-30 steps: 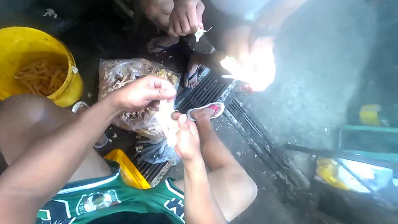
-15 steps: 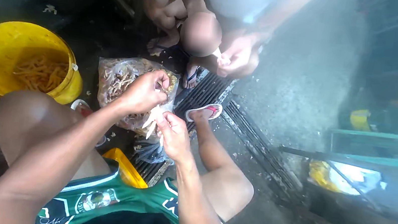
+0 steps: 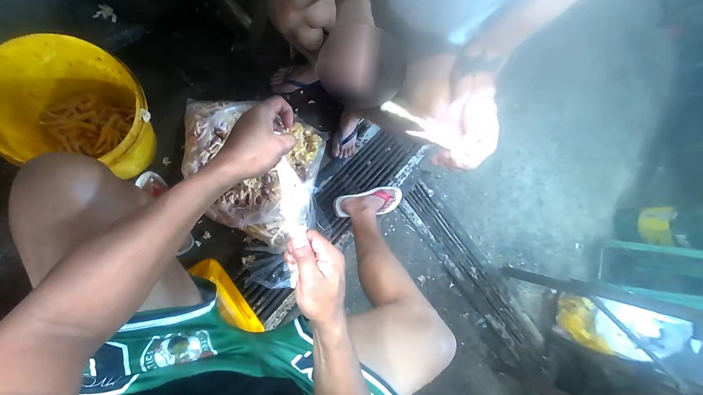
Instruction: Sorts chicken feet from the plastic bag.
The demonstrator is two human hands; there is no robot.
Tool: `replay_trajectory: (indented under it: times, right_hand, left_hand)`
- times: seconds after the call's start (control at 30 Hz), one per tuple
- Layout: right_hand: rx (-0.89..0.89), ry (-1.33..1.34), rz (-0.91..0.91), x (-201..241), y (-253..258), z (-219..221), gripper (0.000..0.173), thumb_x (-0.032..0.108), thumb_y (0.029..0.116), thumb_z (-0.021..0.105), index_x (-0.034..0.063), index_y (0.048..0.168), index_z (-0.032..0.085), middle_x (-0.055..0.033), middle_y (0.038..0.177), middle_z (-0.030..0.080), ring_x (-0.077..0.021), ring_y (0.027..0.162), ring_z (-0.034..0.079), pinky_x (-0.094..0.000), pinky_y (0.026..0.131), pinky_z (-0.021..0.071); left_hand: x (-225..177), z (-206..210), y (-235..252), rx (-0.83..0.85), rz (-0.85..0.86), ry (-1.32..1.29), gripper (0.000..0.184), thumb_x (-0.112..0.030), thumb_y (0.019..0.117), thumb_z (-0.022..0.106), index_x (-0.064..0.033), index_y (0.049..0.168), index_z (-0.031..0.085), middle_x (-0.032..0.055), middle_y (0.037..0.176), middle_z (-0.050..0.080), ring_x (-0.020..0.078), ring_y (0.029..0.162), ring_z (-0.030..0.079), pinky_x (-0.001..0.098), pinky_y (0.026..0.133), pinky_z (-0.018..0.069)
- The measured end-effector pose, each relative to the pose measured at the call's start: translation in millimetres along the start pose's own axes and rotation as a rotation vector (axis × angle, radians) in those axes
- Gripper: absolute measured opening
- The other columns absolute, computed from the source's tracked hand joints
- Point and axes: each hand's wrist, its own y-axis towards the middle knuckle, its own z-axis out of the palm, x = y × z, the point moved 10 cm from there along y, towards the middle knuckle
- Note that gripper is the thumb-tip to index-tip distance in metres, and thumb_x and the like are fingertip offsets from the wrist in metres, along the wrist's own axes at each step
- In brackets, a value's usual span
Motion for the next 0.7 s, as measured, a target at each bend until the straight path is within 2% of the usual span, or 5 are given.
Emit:
replay_trajectory:
  times: [0.13,0.27,0.4,0.57,0.7]
  right_hand:
    - [-0.01,0.001,-0.035,4,-11,-9,0.033,0.02,0.1079,0.05,0.0032,0.081,0.06,-0.0005,0.067,0.052,-0.0077,0.056,0.05,-0.0232,0.051,0.0452]
    - [-0.007,-0.039,-0.089,34,-51,-26,0.038,0.031,0.1071,0.051,0.0062,0.081,0.063,-0.0001,0.067,0.056,-0.0086,0.059,0.055,-0.0262,0.055,0.05]
    - [0.049,0.14,-0.152,70,-87,-36,0.034,0.033,0.1073,0.053,0.0103,0.084,0.063,0.0014,0.077,0.06,-0.0045,0.066,0.059,-0.0212,0.06,0.0529]
    - [0.036,0.208,-0.067,59,-59,-38,0.031,0.014,0.1078,0.046,-0.0012,0.125,0.066,-0.0068,0.094,0.069,-0.0081,0.07,0.061,-0.0245,0.059,0.0547]
    - [0.05,0.455,0.034,20,-24,-10,0.032,0.003,0.0995,0.039,-0.0007,0.109,0.069,-0.0051,0.083,0.064,-0.0089,0.061,0.056,-0.0257,0.054,0.0506]
  left_hand:
    - [-3,-2,-3,0.022,0.01,0.035,0.024,-0.01,0.0922,0.064,-0.0125,0.115,0.059,0.0064,0.08,0.065,0.0165,0.058,0.059,0.0341,0.051,0.0492]
    - [12,-64,17,-0.259,0.016,0.037,0.027,-0.014,0.0932,0.064,-0.001,0.117,0.062,0.0169,0.097,0.066,0.0271,0.083,0.065,0.0499,0.074,0.0553]
    - [20,-124,15,-0.428,0.047,-0.206,0.028,-0.016,0.0903,0.061,-0.0053,0.116,0.057,0.0044,0.085,0.06,0.0126,0.061,0.057,0.0325,0.053,0.0516]
    - [-5,-93,0,-0.321,0.154,-0.424,0.015,-0.009,0.0888,0.058,-0.0136,0.102,0.053,-0.0058,0.073,0.054,0.005,0.05,0.051,0.0224,0.045,0.0487]
    - [-5,-68,-4,-0.308,0.118,-0.455,0.014,-0.006,0.0881,0.058,-0.0134,0.099,0.055,-0.0046,0.073,0.053,0.0049,0.053,0.049,0.0207,0.046,0.0438]
